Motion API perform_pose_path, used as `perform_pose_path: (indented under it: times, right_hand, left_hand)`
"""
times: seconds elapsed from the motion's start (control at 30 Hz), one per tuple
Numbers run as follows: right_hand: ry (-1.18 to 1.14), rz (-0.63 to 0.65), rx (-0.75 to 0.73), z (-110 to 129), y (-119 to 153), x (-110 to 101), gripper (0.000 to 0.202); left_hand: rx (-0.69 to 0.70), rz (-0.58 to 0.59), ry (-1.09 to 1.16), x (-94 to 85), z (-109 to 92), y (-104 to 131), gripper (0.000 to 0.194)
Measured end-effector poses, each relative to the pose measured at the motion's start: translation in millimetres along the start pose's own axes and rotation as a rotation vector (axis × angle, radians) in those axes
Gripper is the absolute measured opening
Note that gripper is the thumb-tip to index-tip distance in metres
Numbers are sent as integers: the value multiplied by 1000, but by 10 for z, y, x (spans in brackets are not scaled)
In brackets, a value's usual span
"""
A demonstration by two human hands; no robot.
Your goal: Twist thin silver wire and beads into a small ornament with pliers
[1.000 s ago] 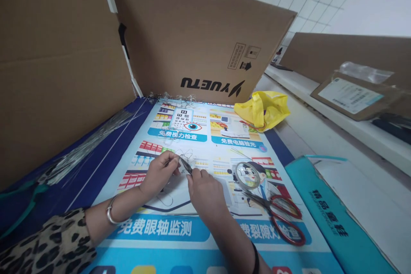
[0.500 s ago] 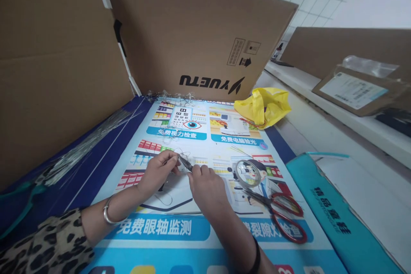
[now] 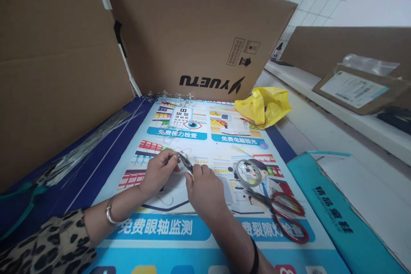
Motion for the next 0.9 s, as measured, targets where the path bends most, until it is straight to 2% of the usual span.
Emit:
perform_pose_path:
  times: [0.3,0.67,0.9]
  right_hand:
    - [-33,47,69,61,3,-21,25]
    - [-121,79,96,70,6,-77,26]
    - [-271,153,114,13,-17,-121,25]
  left_hand:
    - [62,-22,-48,11,-7,11,14]
    - [233,-48,-229,18,43,12,15]
    - [248,-47,-265,20,40,13,15]
Point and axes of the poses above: each hand's wrist, its own y-axis away from the middle knuckle, its own x-axis out of the palm, z = x × y, the point moved 2 cm from there along -y, towards the middle knuckle, and after that the axes turned 7 degrees about -z, right-handed, at the moved point
